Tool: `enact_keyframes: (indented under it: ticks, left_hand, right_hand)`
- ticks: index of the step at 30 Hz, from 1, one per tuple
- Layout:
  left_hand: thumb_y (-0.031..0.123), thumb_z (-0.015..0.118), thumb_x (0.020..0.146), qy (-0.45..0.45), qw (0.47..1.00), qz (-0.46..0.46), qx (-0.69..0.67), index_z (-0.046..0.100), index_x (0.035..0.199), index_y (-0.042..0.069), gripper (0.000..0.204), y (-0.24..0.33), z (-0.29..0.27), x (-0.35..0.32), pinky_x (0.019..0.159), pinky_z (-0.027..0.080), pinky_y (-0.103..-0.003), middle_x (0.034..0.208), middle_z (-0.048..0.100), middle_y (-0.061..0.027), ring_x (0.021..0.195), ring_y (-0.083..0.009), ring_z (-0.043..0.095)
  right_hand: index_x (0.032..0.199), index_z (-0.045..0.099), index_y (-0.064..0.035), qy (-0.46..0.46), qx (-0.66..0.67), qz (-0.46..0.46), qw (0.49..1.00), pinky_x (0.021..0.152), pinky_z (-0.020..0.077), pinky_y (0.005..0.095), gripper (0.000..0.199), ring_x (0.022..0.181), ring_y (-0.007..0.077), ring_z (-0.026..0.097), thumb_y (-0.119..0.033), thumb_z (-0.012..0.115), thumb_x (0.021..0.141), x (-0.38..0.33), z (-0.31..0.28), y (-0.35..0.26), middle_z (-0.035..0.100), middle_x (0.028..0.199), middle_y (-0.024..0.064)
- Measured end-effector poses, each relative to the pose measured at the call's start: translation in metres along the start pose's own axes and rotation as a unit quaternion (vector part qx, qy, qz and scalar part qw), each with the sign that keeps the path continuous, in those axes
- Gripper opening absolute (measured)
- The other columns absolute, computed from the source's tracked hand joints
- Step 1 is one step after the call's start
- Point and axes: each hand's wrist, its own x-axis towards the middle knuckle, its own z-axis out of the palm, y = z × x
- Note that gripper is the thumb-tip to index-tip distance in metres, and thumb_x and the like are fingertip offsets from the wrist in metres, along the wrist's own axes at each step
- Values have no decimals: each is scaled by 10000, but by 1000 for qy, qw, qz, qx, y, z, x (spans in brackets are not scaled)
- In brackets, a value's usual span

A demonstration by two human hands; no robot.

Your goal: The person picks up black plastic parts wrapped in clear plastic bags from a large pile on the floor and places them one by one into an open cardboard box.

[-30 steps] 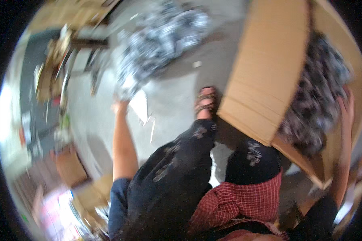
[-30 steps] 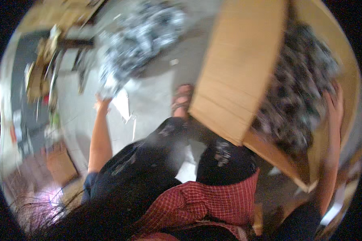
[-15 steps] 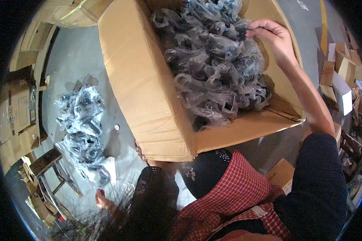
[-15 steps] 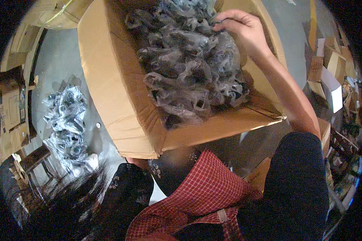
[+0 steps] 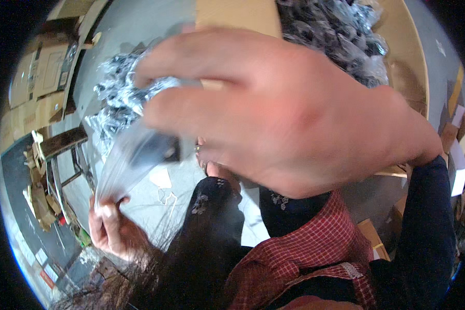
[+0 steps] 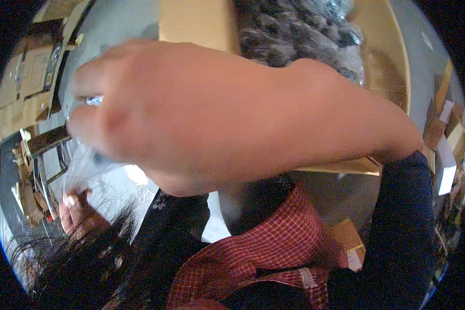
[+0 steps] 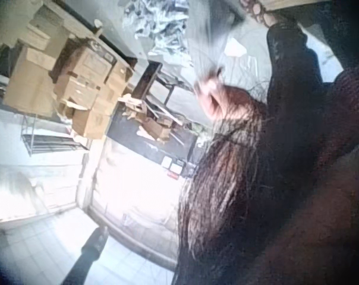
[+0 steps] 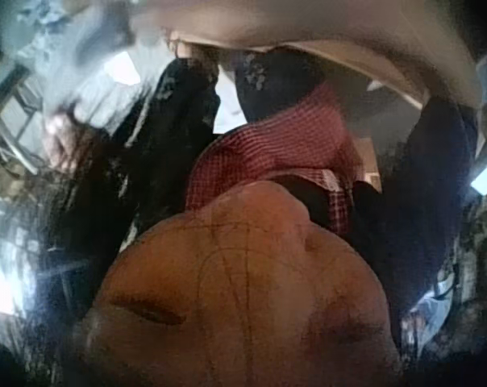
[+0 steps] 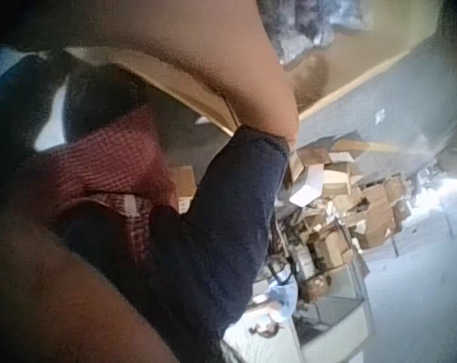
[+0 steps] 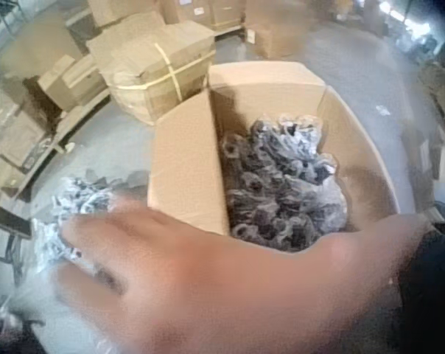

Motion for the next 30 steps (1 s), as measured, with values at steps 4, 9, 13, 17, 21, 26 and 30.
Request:
enact_keyframes:
  ticks: [4,9,13,17,21,26,30]
  left_hand:
    - [152,648,890,-177,977,111,-45,682,958,-44,209,38,59,32,691,506,-319,909,672,-145,763,-217,630]
    - [14,641,875,-275,945,114,-135,700,948,-30,104,72,134,44,715,480,-273,890,667,-132,787,-175,617]
    - [-37,607,882,-348,915,131,-156,695,1017,-20,162,67,150,38,770,516,-278,992,677,-160,885,-195,646]
    - [113,485,975,-322,919,5,-226,653,1071,-69,266,35,123,42,772,572,-307,1055,673,-202,948,-230,667]
    - [34,461,972,-128,932,-195,-278,564,1237,-89,309,-12,86,43,880,558,-317,1208,616,-188,1068,-271,651]
    - [4,482,966,22,935,-267,-231,512,1249,-92,300,-93,31,14,945,537,-347,1231,587,-190,1139,-317,614]
    - [-12,460,954,88,920,-303,-233,421,1293,-127,360,-136,-3,-14,1031,500,-391,1251,541,-290,1186,-383,576]
  right_hand:
    - [976,623,-19,-43,-161,-32,986,754,542,413,315,855,377,641,-221,704,749,26,22,-7,601,1042,175]
    - [1172,609,-57,-228,-149,189,943,828,546,388,395,988,308,646,-176,712,809,27,1,15,601,1150,148]
    - [1033,639,-26,-109,-2,134,985,864,507,350,220,989,254,627,-125,670,839,-24,-29,37,611,1058,125]
    - [997,636,-5,-41,71,335,939,931,433,307,179,1030,183,577,-89,643,839,-74,-70,28,616,1039,72]
    - [1111,617,-6,37,141,427,893,970,416,299,288,1068,175,577,-96,638,838,-110,-79,19,635,1072,49]
    - [1181,586,-3,-79,68,402,910,968,430,320,357,1063,205,590,-76,639,836,-135,-76,26,634,1089,86]
    - [1200,582,-24,-153,52,407,899,961,451,334,391,1075,250,609,-28,655,816,-157,-40,37,638,1104,128]
